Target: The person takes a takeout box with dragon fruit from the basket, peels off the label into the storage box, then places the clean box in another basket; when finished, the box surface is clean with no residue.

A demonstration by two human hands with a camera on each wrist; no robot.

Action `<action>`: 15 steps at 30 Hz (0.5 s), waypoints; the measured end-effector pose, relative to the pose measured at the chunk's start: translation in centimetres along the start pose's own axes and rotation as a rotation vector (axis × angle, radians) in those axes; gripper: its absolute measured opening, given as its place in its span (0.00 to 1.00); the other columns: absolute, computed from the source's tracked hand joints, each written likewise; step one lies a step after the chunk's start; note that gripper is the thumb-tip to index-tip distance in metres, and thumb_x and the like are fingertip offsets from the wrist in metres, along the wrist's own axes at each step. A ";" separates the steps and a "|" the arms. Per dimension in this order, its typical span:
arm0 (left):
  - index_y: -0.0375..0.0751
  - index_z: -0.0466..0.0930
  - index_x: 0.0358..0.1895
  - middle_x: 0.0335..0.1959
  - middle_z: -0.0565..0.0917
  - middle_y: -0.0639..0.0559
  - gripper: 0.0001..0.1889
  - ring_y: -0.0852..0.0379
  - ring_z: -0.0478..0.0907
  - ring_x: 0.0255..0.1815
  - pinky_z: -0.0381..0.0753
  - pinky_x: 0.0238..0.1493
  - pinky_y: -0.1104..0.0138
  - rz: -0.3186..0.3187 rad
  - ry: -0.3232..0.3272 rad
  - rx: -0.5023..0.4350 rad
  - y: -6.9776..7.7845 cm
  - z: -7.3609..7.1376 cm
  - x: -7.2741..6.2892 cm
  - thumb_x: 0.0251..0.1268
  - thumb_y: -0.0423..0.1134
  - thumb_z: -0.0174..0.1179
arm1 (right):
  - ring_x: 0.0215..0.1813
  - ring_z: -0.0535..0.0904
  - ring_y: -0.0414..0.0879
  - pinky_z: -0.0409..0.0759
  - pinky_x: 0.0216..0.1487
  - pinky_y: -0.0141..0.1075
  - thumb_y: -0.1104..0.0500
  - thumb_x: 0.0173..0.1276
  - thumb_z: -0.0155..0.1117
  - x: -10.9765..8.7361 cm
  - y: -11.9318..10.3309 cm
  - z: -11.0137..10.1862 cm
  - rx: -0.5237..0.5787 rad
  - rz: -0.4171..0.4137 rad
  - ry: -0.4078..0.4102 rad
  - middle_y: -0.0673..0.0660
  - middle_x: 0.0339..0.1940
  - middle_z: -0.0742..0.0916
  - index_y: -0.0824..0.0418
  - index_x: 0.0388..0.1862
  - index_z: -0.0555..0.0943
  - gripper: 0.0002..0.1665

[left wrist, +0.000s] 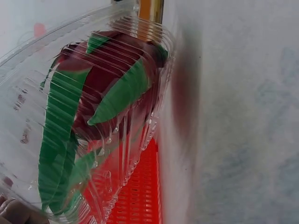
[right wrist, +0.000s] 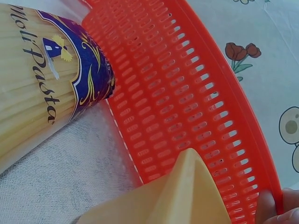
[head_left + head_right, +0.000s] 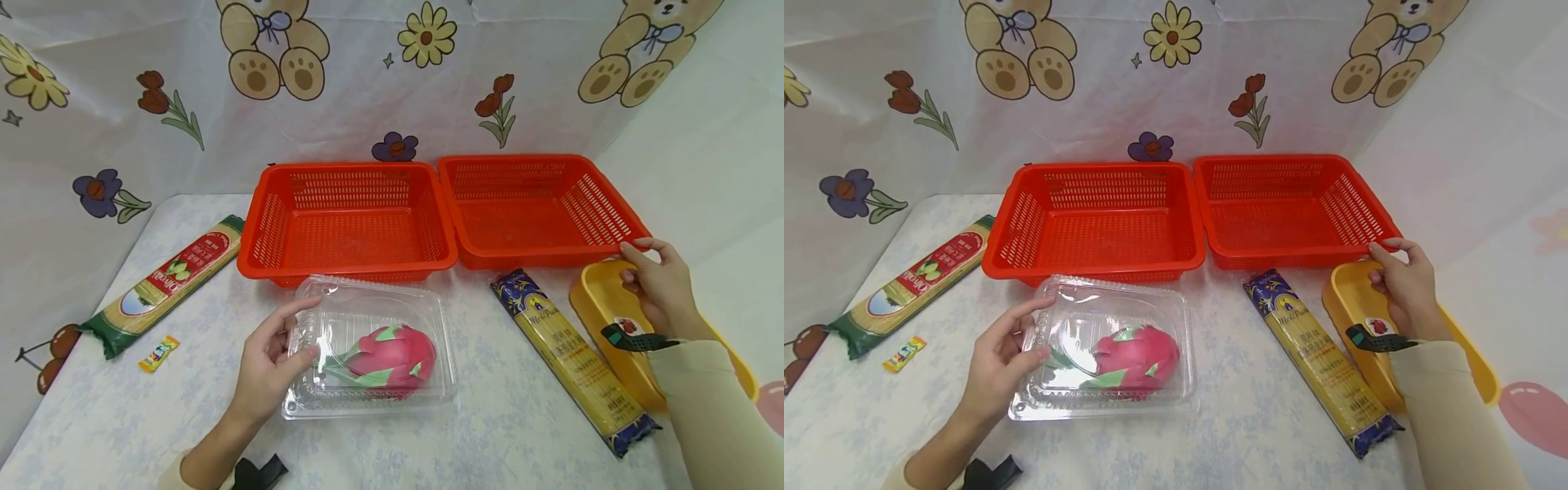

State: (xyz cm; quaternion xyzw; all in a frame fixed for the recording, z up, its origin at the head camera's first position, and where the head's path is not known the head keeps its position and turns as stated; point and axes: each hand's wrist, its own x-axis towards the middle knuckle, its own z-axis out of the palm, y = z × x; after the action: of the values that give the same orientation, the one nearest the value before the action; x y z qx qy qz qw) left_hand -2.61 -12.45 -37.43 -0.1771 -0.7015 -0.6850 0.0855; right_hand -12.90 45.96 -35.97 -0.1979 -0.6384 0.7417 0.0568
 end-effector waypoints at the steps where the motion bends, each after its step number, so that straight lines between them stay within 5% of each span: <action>1: 0.33 0.76 0.66 0.28 0.68 0.44 0.30 0.59 0.68 0.21 0.72 0.15 0.71 0.009 -0.008 -0.012 0.2 0.1 0.1 0.58 0.16 0.59 | 0.23 0.76 0.44 0.78 0.27 0.30 0.50 0.62 0.76 0.0 0.0 -0.1 0.000 -0.001 0.001 0.47 0.38 0.89 0.48 0.56 0.68 0.30; 6: 0.33 0.76 0.66 0.36 0.77 0.35 0.29 0.51 0.80 0.31 0.84 0.25 0.66 0.056 -0.047 -0.070 1.4 0.9 1.1 0.57 0.17 0.58 | 0.22 0.76 0.44 0.78 0.27 0.31 0.49 0.62 0.76 -0.1 0.2 -0.2 -0.001 -0.001 0.000 0.47 0.38 0.89 0.48 0.56 0.68 0.31; 15: 0.28 0.75 0.64 0.52 0.78 0.36 0.30 0.52 0.79 0.40 0.86 0.34 0.68 0.064 -0.015 -0.171 3.3 1.3 4.4 0.54 0.18 0.54 | 0.23 0.75 0.44 0.76 0.27 0.31 0.47 0.61 0.77 0.1 0.1 -0.2 -0.014 0.007 -0.010 0.47 0.38 0.89 0.48 0.56 0.67 0.32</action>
State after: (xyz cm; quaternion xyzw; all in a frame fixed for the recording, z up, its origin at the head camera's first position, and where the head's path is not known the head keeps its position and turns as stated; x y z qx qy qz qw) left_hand -5.31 -10.61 -32.87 -0.2109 -0.6351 -0.7380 0.0866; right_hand -12.87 46.15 -36.06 -0.1965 -0.6432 0.7384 0.0496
